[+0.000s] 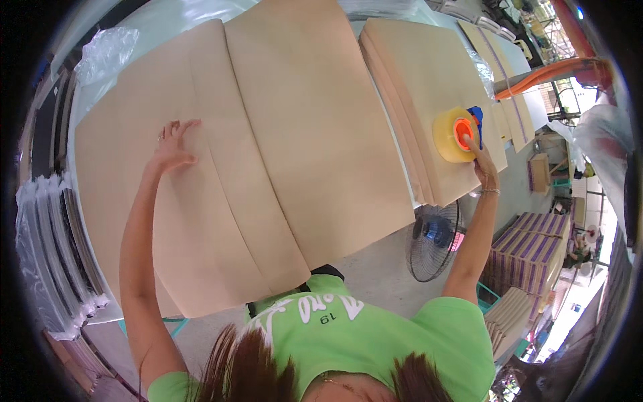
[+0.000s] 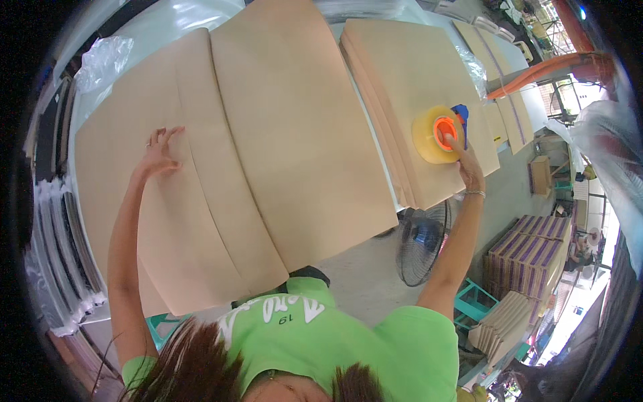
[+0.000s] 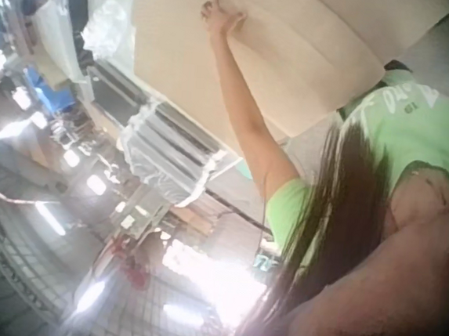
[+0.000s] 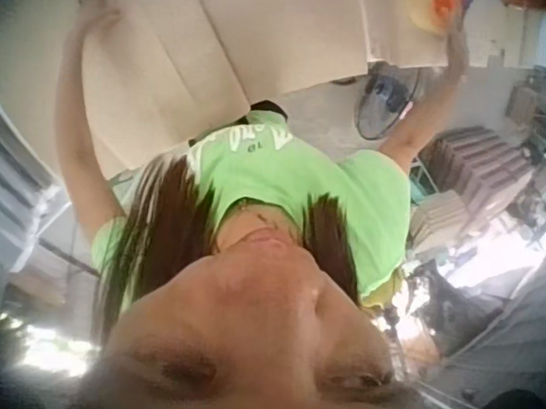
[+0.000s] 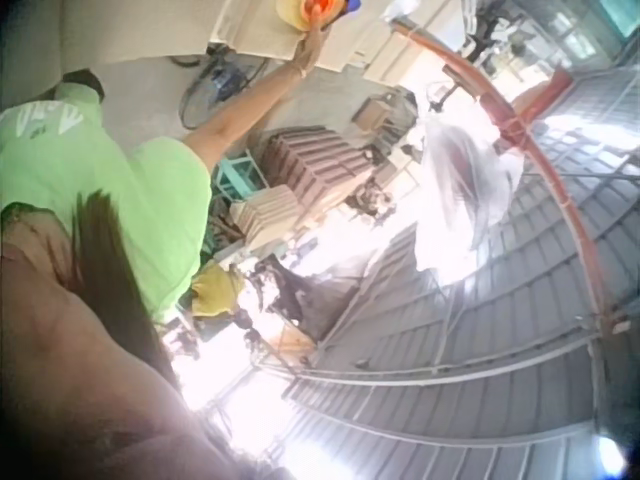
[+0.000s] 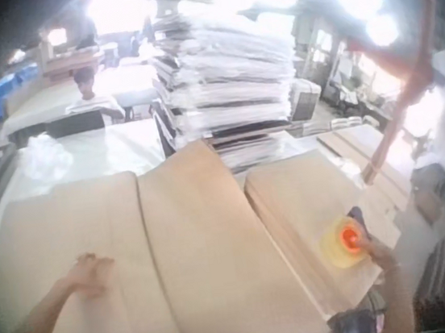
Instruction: The person wraps a rectangular product in brown paper, using a tape dispenser to secure the paper edges and folds.
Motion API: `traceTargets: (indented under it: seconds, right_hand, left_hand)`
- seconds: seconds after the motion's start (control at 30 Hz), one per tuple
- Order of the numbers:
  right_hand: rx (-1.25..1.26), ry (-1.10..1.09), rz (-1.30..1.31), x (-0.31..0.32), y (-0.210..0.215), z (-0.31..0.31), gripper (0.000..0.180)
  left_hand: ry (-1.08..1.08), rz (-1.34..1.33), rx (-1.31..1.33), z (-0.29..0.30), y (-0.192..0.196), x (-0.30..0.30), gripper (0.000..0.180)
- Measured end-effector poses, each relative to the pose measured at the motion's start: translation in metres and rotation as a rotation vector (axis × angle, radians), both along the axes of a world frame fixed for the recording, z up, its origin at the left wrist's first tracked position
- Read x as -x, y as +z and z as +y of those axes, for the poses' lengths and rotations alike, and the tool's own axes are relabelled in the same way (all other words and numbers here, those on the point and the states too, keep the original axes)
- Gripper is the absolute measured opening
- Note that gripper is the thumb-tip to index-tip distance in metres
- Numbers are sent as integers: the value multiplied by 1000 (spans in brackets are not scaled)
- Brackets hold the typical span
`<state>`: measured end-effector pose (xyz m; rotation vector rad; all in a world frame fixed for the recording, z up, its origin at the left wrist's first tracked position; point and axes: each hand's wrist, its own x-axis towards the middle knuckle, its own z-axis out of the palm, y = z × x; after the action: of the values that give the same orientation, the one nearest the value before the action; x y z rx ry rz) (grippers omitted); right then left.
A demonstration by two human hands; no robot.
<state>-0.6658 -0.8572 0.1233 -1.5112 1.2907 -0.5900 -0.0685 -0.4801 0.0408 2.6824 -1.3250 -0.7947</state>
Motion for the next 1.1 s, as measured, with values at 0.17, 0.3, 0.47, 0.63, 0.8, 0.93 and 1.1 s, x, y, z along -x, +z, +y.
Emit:
traceTargets:
  seconds: [0.17,0.3,0.47,0.63,0.8,0.93,1.1]
  right_hand:
    - [-46,-245,-369,38,-49,-36,44]
    - [29,-225,-475,-77,-15,53,64]
    - [-111,-70,-598,-234,31,213,76]
    - [664,86,-266,-360,4,309,51]
    - [925,53,-23,-422,-20,357,45]
    - [842,99,105,-437,-36,369,46]
    - [895,112,97,-445,-40,363,47]
  left_hand:
    - [-126,9,116,-8,-18,-12,95]
    - [-148,-28,3,-10,-10,-15,94]
    - [-165,-43,-58,-13,9,-11,88]
    - [-231,-55,-23,-15,9,-13,80]
    - [-328,-90,65,-9,0,-18,69]
    - [-350,-177,106,1,-7,-19,66]
    - [-383,-185,211,6,-12,-18,61]
